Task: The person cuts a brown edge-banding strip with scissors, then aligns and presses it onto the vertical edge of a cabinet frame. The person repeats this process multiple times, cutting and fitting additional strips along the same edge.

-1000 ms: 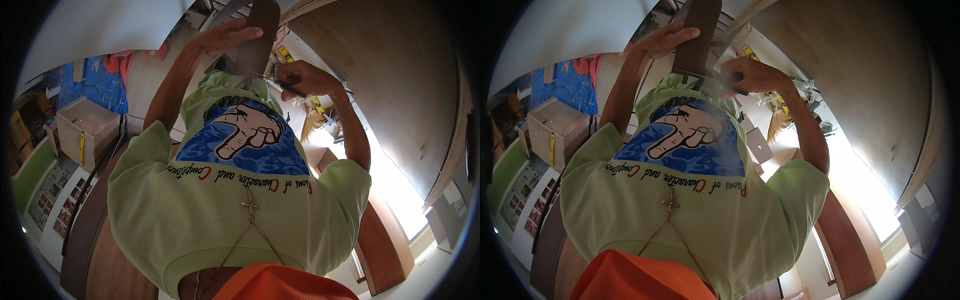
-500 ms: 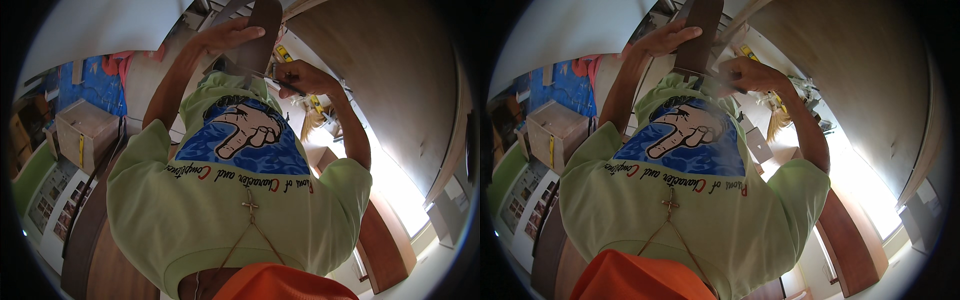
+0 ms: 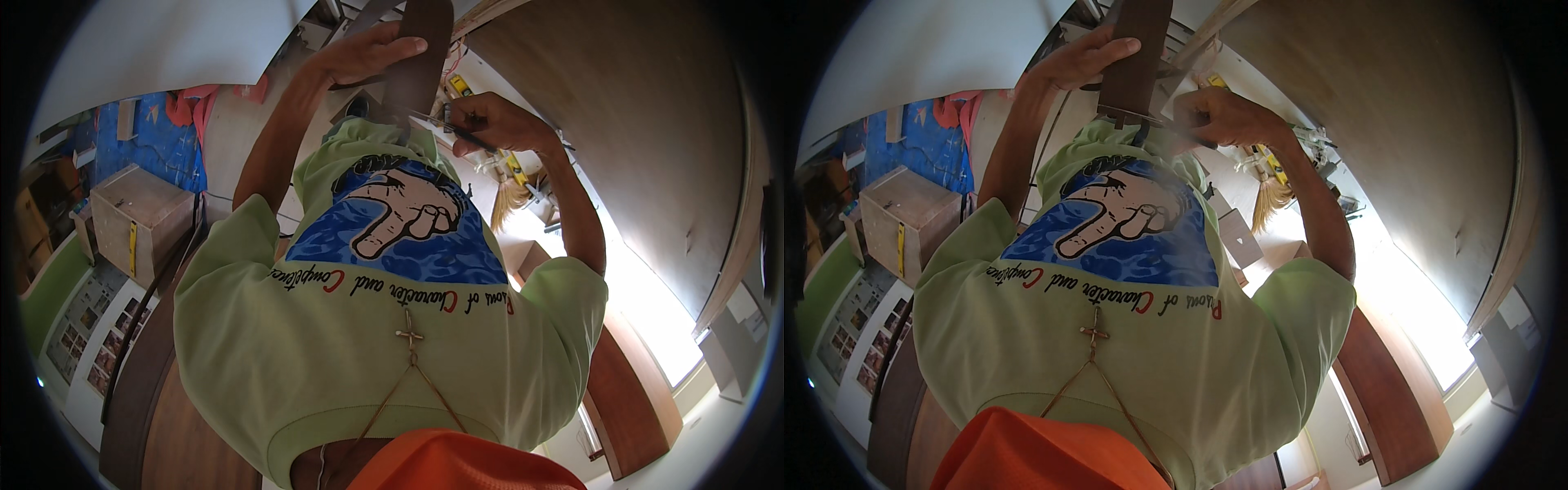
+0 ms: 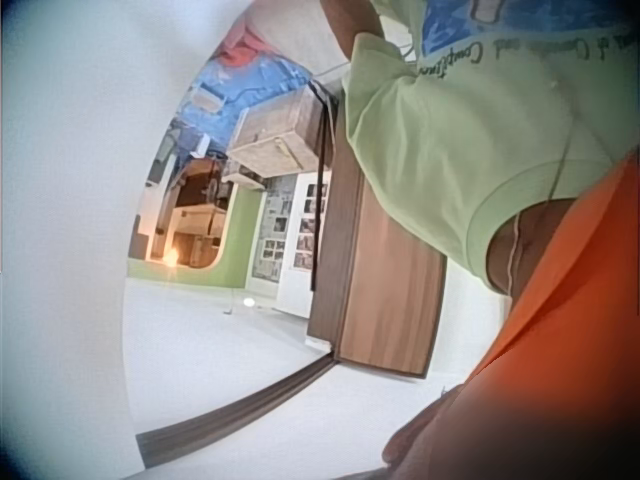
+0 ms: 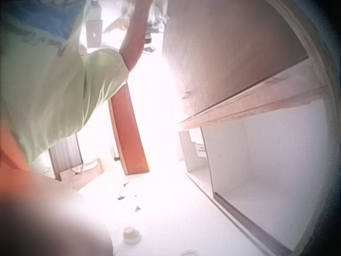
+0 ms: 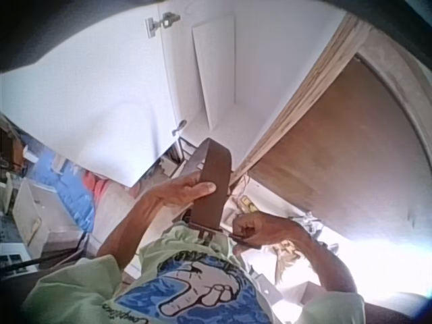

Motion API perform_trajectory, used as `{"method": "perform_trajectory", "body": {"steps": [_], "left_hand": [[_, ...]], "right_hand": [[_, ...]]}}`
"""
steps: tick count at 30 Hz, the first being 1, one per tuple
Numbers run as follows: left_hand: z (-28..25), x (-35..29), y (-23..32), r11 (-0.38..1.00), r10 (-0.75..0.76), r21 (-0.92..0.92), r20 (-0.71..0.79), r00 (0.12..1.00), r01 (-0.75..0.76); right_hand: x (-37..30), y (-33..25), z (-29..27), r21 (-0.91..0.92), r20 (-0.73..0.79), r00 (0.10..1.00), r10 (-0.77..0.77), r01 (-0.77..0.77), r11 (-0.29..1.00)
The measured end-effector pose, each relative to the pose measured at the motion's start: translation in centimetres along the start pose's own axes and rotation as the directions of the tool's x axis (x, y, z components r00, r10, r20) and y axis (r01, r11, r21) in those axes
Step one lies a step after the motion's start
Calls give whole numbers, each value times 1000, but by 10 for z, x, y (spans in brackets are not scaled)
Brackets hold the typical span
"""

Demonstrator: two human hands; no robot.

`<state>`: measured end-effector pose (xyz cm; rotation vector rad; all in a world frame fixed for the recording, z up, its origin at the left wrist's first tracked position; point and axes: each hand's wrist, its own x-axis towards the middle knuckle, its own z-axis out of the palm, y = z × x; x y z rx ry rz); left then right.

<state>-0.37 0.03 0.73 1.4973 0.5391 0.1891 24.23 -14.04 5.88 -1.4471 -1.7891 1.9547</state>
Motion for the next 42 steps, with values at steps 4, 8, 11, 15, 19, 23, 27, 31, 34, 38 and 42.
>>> {"method": "perform_trajectory", "body": {"steps": [4,8,11,15,19,23,27,31,34,38,42], "left_hand": [[-11,1,-2,983,61,-167,-86,994,-75],[-26,3,-12,912,26,-383,-303,953,-147],[-35,1,-22,891,104,-392,-315,943,-229],[-34,1,-25,901,74,-390,-295,953,-191],[-27,-2,-13,879,138,-403,-293,946,-253],[-19,-3,2,842,224,-437,-246,943,-315],[-10,6,13,774,285,-501,-271,919,-387],[-7,8,21,727,342,-500,-331,880,-470],[-8,10,27,702,382,-508,-322,866,-498],[-4,22,36,645,380,-532,-400,834,-549],[4,28,48,544,381,-597,-451,807,-590]], "right_hand": [[-6,15,-6,-231,-89,996,16,-36,972],[-6,35,-4,138,-218,965,-144,177,975],[3,32,13,408,-576,792,-203,494,768],[37,5,37,364,-794,576,-196,708,605],[48,-12,47,365,-861,496,-113,757,542],[54,-11,44,499,-809,586,-51,730,467],[70,-7,52,667,-732,679,-60,731,143],[77,-2,51,461,-824,561,-75,743,485],[74,4,41,356,-860,500,-100,729,584],[68,5,32,350,-912,411,4,772,530],[56,-3,30,344,-895,445,-13,710,615]]}}
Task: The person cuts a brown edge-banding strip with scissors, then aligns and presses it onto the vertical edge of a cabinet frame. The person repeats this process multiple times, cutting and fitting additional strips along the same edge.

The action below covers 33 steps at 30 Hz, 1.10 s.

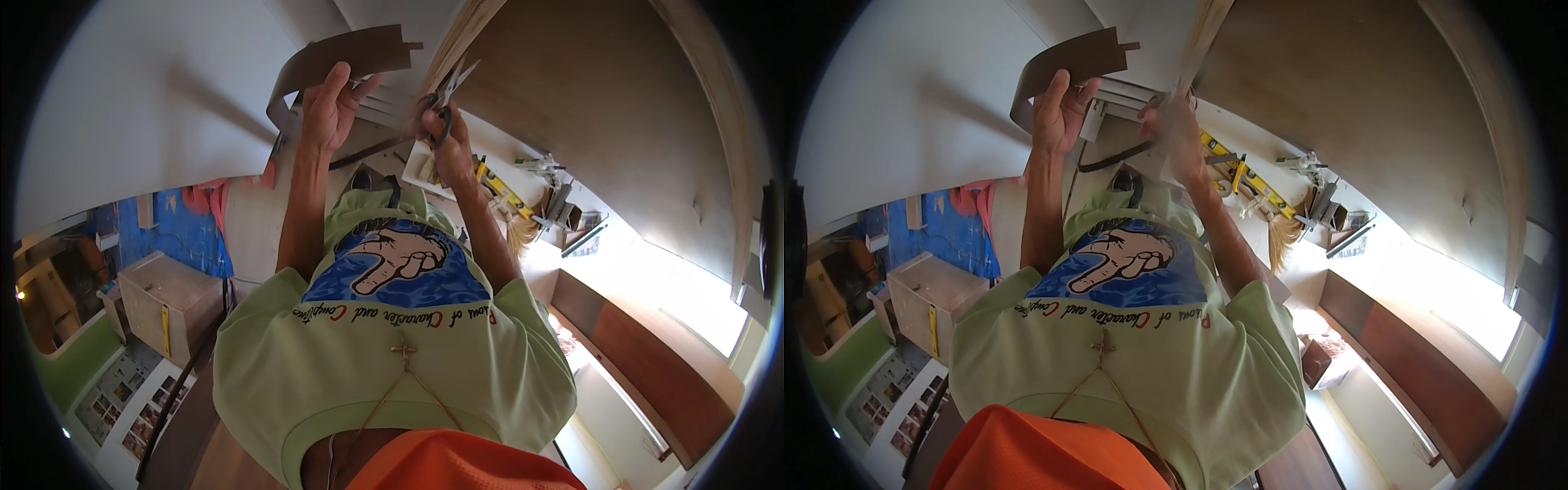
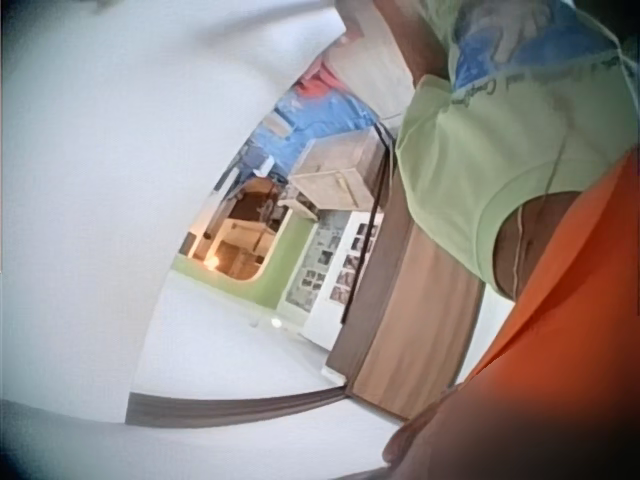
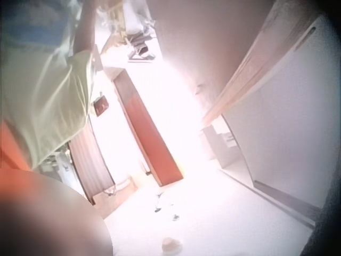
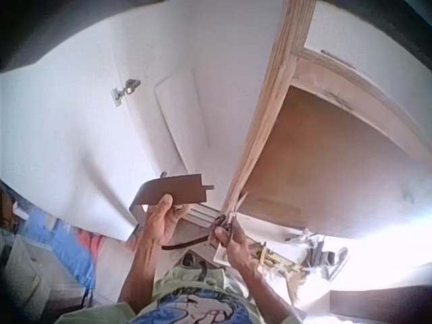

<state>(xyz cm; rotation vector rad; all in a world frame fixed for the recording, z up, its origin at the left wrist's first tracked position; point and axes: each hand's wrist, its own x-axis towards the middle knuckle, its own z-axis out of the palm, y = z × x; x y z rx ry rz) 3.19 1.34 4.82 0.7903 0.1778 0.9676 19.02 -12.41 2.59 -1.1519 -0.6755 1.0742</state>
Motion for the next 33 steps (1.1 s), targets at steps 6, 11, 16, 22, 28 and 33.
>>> {"method": "perform_trajectory", "body": {"steps": [6,11,16,22,28,33], "left_hand": [[11,4,4,1000,17,0,37,999,-17],[11,2,5,999,50,-15,48,998,-50],[16,-1,8,996,76,-47,44,996,-74],[13,-7,13,995,51,-88,2,999,-51],[0,-10,19,1000,-20,-12,42,999,21],[-1,-11,22,998,-45,-36,5,999,45]], "right_hand": [[-7,-15,1,-154,65,998,0,10,988],[-10,-11,-4,-322,88,994,65,-33,946],[-18,-18,3,-297,135,990,33,8,955],[-9,-48,-12,-344,364,920,142,-9,939],[3,-58,-36,-425,569,797,205,72,902],[14,-57,-38,-338,676,730,101,185,923]]}}
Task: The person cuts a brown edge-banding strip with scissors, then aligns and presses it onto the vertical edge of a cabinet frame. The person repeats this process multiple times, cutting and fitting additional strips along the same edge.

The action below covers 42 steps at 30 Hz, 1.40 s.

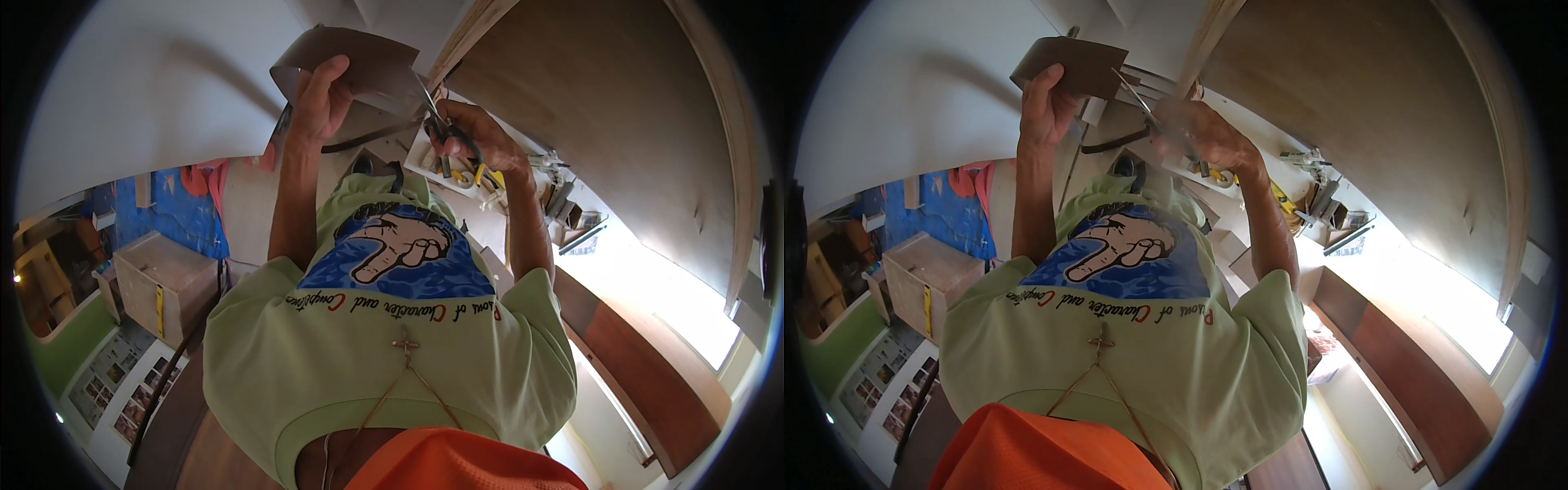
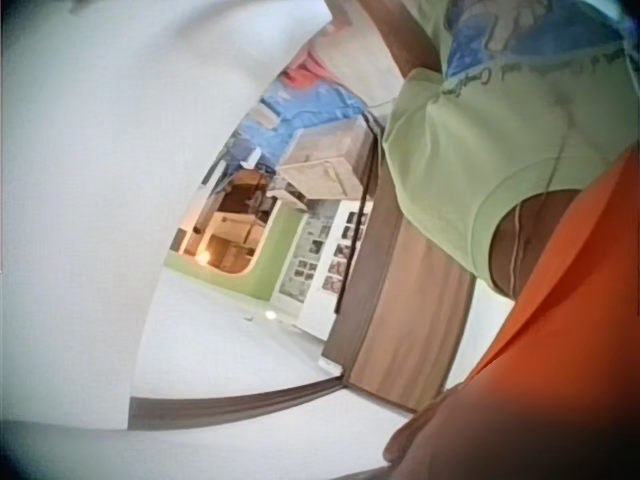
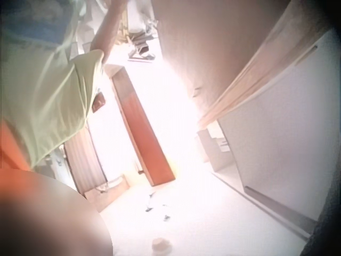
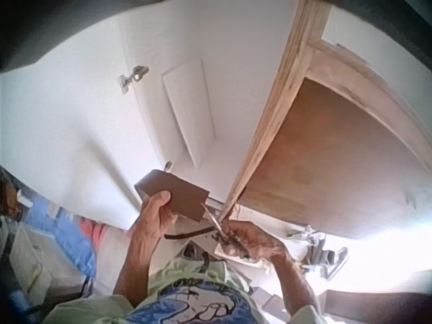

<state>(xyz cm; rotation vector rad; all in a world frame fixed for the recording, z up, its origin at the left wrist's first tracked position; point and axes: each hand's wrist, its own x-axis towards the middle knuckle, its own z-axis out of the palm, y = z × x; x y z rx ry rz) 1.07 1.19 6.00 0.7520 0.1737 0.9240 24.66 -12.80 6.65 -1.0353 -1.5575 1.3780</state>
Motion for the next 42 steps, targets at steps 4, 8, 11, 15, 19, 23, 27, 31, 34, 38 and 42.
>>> {"method": "perform_trajectory", "body": {"steps": [4,8,11,15,19,23,27,31,34,38,42], "left_hand": [[-5,-1,2,999,-31,42,58,998,29],[-13,-1,2,998,-70,1,89,994,70],[-15,0,1,997,-73,29,93,993,70],[-16,-2,2,989,-106,110,56,993,99],[-18,-3,6,967,-165,201,28,986,156],[-20,-2,8,966,-196,185,69,978,181],[-20,-2,10,948,-234,234,48,971,217],[-19,-5,10,929,-227,298,-9,974,220],[-18,-7,9,923,-240,302,-27,970,237],[-17,-7,9,925,-239,296,-31,971,237],[-14,-7,10,923,-268,280,-25,963,264]], "right_hand": [[2,4,-3,-19,14,997,76,-76,997],[4,4,-5,-48,33,999,41,-40,998],[4,0,-7,-86,45,996,77,-73,994],[3,-5,-5,148,17,975,221,-221,964],[1,-8,0,125,-13,969,246,-243,962],[-3,-13,-1,49,6,958,286,-286,957],[-6,-17,0,54,-9,959,283,-282,958],[-7,-18,3,57,-21,939,343,-341,938],[-8,-16,4,93,-29,940,339,-335,938],[-11,-7,2,62,12,935,353,-353,933],[-13,4,4,101,17,956,293,-293,951]]}}
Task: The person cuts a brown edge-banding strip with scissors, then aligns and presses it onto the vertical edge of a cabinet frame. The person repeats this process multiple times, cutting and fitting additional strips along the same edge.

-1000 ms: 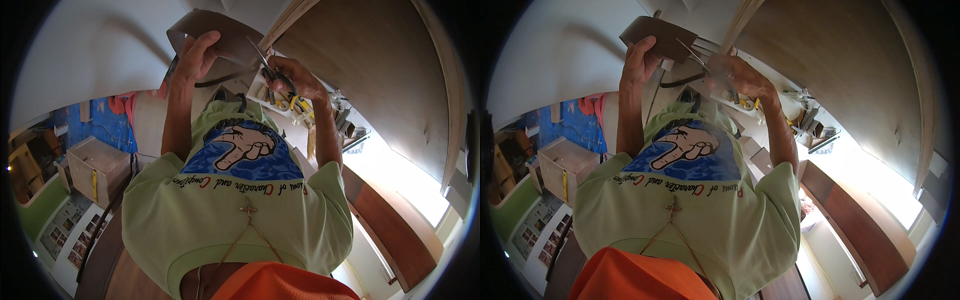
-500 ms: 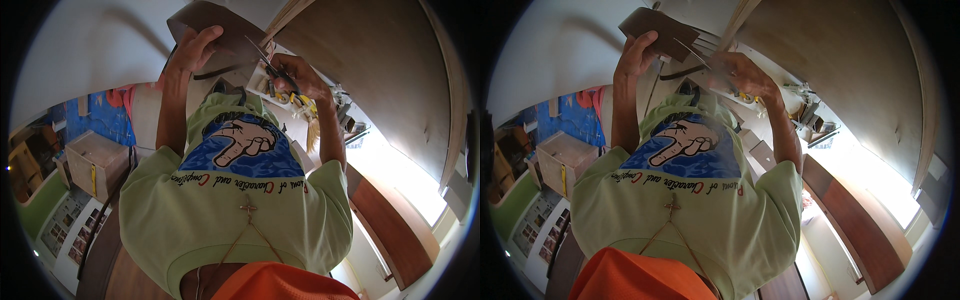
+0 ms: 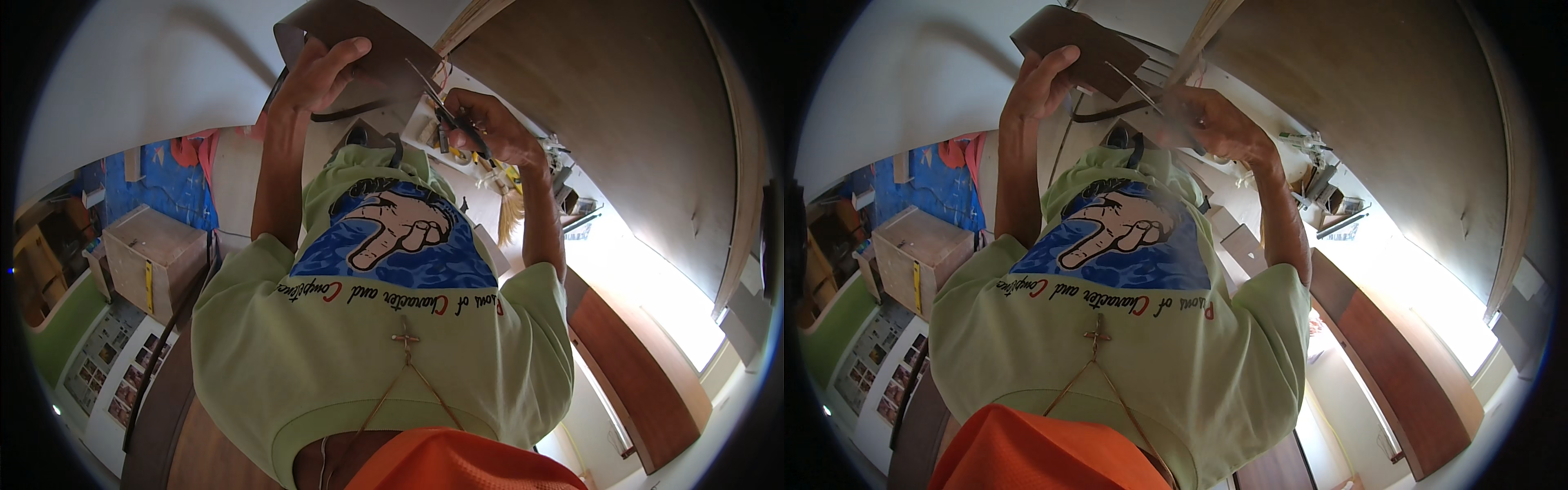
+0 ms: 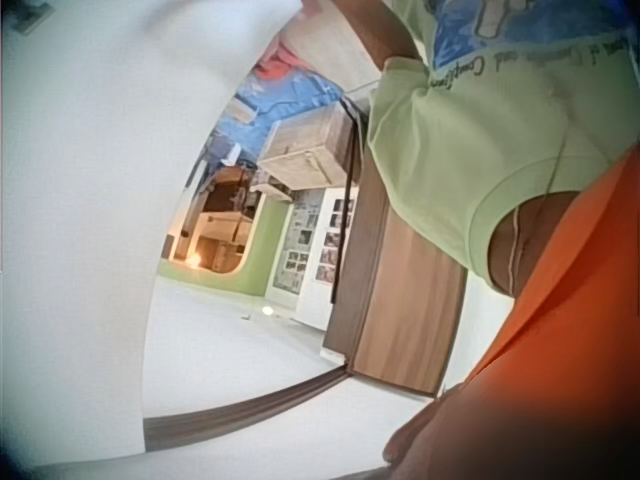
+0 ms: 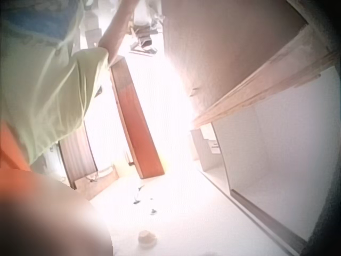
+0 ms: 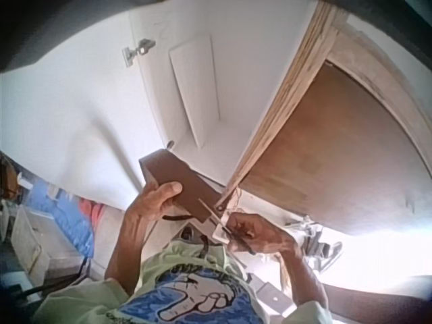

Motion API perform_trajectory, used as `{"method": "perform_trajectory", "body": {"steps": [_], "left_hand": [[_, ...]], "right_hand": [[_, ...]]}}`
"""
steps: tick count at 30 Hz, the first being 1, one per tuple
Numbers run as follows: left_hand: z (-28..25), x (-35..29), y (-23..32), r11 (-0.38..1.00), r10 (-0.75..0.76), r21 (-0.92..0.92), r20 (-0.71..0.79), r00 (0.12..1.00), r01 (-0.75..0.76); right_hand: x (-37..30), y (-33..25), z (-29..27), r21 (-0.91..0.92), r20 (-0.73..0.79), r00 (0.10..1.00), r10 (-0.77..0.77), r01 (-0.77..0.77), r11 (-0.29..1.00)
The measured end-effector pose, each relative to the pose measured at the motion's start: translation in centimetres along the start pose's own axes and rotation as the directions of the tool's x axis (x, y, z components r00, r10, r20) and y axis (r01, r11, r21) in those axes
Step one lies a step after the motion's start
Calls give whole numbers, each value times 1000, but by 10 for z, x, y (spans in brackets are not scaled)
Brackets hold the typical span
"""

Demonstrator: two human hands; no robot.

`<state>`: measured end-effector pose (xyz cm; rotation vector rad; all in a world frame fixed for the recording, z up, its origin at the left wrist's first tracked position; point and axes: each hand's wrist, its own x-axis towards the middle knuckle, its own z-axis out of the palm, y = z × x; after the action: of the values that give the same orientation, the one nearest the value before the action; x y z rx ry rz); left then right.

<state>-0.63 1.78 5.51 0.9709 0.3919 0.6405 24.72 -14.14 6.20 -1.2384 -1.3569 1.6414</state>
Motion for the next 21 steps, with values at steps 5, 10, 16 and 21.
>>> {"method": "perform_trajectory", "body": {"steps": [5,10,16,21], "left_hand": [[1,0,-1,999,26,42,12,1000,-26],[-4,1,-1,989,-16,145,13,1000,13],[-3,2,-2,1000,3,16,62,998,-4],[-3,2,-1,1000,-9,30,86,996,6]], "right_hand": [[-3,4,3,63,3,999,39,-39,997],[-6,0,4,-37,-1,998,57,-57,998],[-9,1,17,34,-80,994,71,-68,997],[-9,3,18,93,-82,989,122,-114,989]]}}
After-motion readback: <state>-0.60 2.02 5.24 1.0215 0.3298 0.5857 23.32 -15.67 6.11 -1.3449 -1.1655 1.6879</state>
